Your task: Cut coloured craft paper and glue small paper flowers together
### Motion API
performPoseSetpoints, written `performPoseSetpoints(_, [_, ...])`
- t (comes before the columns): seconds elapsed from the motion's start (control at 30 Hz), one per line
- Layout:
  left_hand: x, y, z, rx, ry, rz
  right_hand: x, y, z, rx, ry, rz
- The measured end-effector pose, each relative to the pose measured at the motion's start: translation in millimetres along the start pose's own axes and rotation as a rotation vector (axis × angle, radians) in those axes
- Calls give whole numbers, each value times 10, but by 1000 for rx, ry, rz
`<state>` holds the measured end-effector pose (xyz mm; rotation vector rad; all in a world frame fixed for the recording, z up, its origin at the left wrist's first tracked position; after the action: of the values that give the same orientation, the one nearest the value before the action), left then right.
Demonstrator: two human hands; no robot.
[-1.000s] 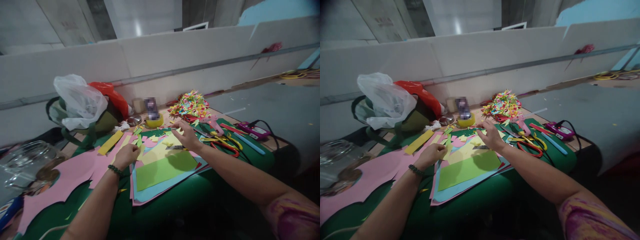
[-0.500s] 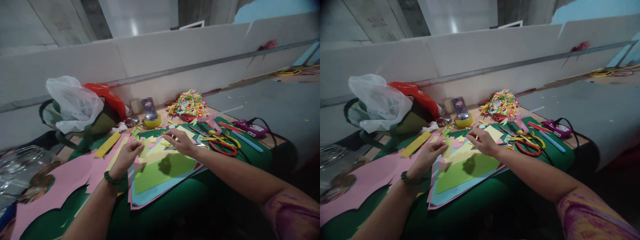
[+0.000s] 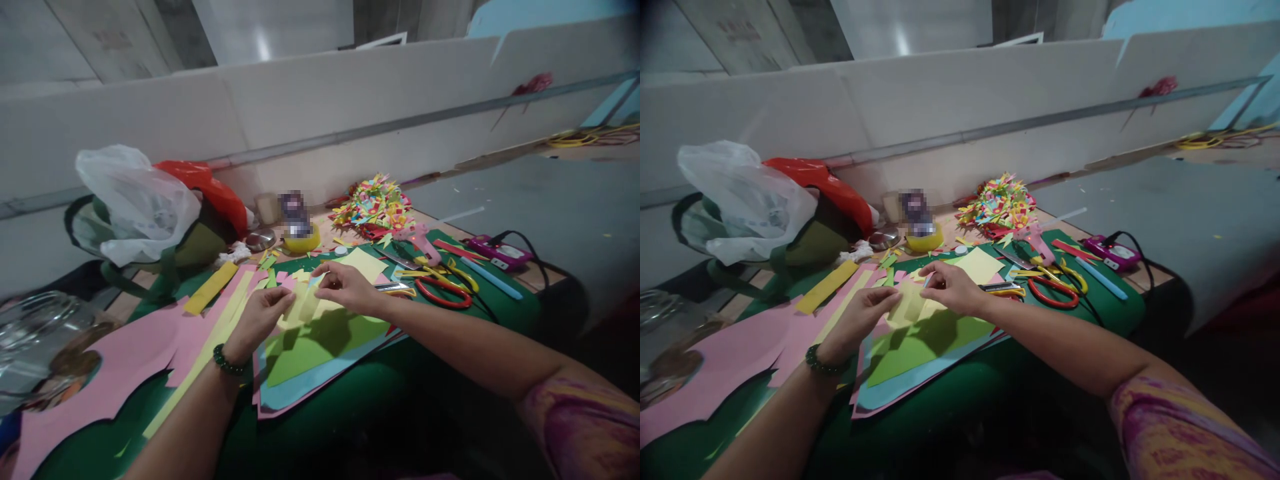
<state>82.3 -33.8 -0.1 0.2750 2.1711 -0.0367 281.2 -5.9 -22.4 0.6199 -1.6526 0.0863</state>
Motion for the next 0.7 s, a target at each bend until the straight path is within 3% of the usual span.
performPoseSetpoints(0.17, [129,23,-126,-66,574,-146,-24,-36,-8,57,-64,97])
performPoseSetpoints(0.23, [107,2,-91,-159,632,-79,-37,-52,0,60,-141,104])
performPoseSetpoints(0.3, [34,-45,4,-199,562,92,-35,-67,9,50,-212,106])
performPoseSetpoints(0.4, [-100,-147,201,-114,520,265,-9,-84,14,31,-283,124])
performPoseSetpoints(0.6, [-154,-236,472,97,714,142,9,-102,42,59,-529,147])
performPoseSetpoints(0.7, [-92,-222,494,166,685,190,43,-138,55,138,-668,174])
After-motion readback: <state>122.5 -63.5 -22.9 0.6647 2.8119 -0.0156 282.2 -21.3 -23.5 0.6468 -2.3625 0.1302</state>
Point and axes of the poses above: each hand's wrist, its own y-axis towards the middle knuckle, its own z-axis out of the palm, x = y × z, the point moved 1 cm from there along y, towards the middle knuckle, and after that the axes turned 1 degree about y, right-handed, at the moved point
